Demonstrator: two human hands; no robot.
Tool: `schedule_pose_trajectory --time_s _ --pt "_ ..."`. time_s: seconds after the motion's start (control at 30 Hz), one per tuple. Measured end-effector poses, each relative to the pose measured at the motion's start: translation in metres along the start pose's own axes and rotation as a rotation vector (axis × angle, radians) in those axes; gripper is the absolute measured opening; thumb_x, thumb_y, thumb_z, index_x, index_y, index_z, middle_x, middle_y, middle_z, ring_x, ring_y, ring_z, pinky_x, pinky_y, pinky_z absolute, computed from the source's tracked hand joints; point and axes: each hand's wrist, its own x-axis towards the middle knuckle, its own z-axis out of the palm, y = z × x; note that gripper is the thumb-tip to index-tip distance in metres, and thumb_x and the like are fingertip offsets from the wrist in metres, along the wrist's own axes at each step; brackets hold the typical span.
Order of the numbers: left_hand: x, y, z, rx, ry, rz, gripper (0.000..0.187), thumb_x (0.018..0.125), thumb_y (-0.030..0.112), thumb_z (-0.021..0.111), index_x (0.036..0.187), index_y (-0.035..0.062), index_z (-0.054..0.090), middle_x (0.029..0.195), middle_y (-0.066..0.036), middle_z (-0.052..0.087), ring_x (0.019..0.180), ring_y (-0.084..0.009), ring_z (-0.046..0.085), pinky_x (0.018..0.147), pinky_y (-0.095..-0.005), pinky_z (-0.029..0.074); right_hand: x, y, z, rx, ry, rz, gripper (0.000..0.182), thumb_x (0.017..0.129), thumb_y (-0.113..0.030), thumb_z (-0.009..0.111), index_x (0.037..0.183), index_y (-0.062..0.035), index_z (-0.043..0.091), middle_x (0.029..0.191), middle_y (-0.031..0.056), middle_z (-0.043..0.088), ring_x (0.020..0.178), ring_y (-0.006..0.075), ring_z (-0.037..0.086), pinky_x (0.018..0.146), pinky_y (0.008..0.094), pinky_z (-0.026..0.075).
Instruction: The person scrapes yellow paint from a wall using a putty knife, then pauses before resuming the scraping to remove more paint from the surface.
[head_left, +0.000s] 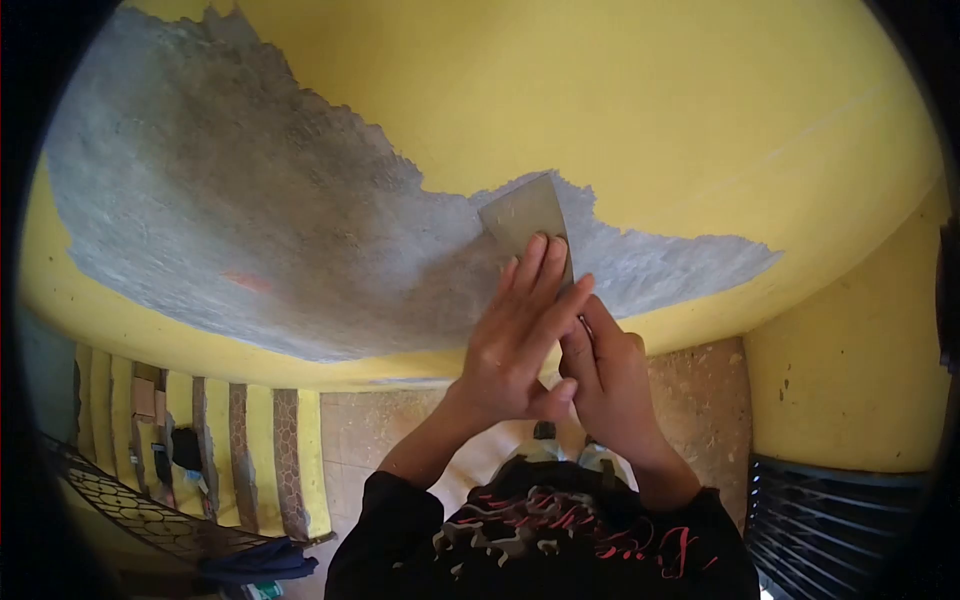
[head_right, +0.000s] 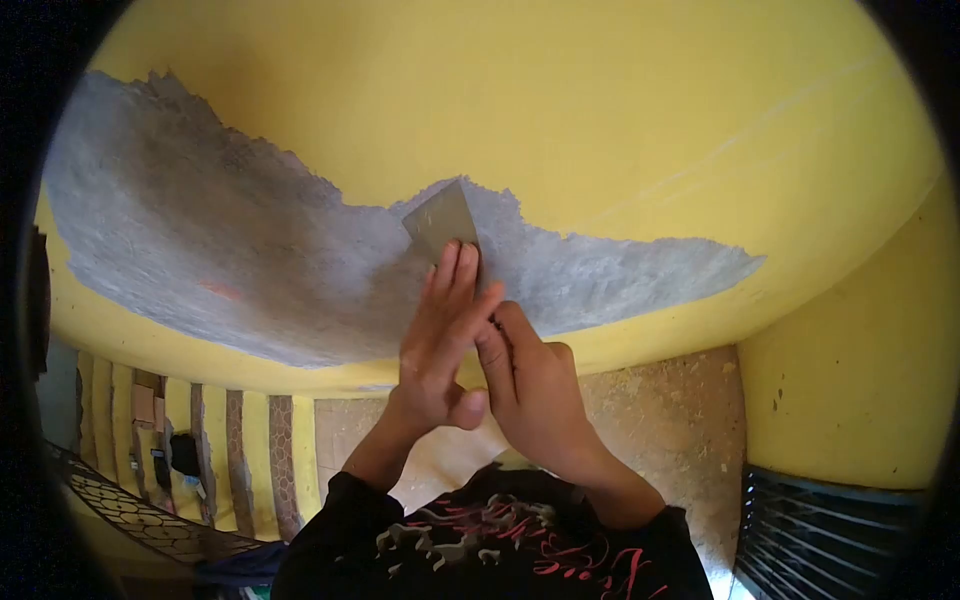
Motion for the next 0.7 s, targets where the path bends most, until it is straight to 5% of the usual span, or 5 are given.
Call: schedule_pose_trajectory --time_s 0.3,0.4,0.7 --pt "0.005 -0.004 0.009 0.097 0.146 0.06 0.065 0.088 0.043 0.047 0.135 -0.0028 0.047 0.142 -0.031 0.038 0.136 -0.0448 0.033 0.109 -0.0548 0.027 0.021 0.003 -0.002 -0.12 -0.039 -0.031 0.017 0.095 -0.015 0.051 0.105 -0.0008 0.053 0.071 0.0228 0.061 0.063 0.0439 0.06 0.052 0.0455 0.048" --pt "0.001 0.001 -0.005 0.053 0.073 -0.003 0.068 0.088 0.044 0.047 0.137 -0.004 0.045 0.141 -0.033 0.038 0.136 -0.0465 0.031 0.11 -0.0555 0.024 0.029 -0.003 0.0 -0.151 -0.008 -0.298 0.02 0.095 -0.015 0.05 0.108 -0.0005 0.052 0.071 0.0225 0.062 0.063 0.0431 0.061 0.053 0.0447 0.048" --pt "-0.005 0.013 -0.003 0.064 -0.074 -0.042 0.071 0.087 0.043 0.053 0.14 -0.0028 0.04 0.144 -0.03 0.036 0.138 -0.0439 0.029 0.112 -0.0549 0.018 0.003 -0.004 -0.015 -0.096 -0.042 -0.071 0.018 0.097 -0.017 0.049 0.107 -0.0015 0.051 0.073 0.0232 0.06 0.064 0.0441 0.059 0.052 0.044 0.045"
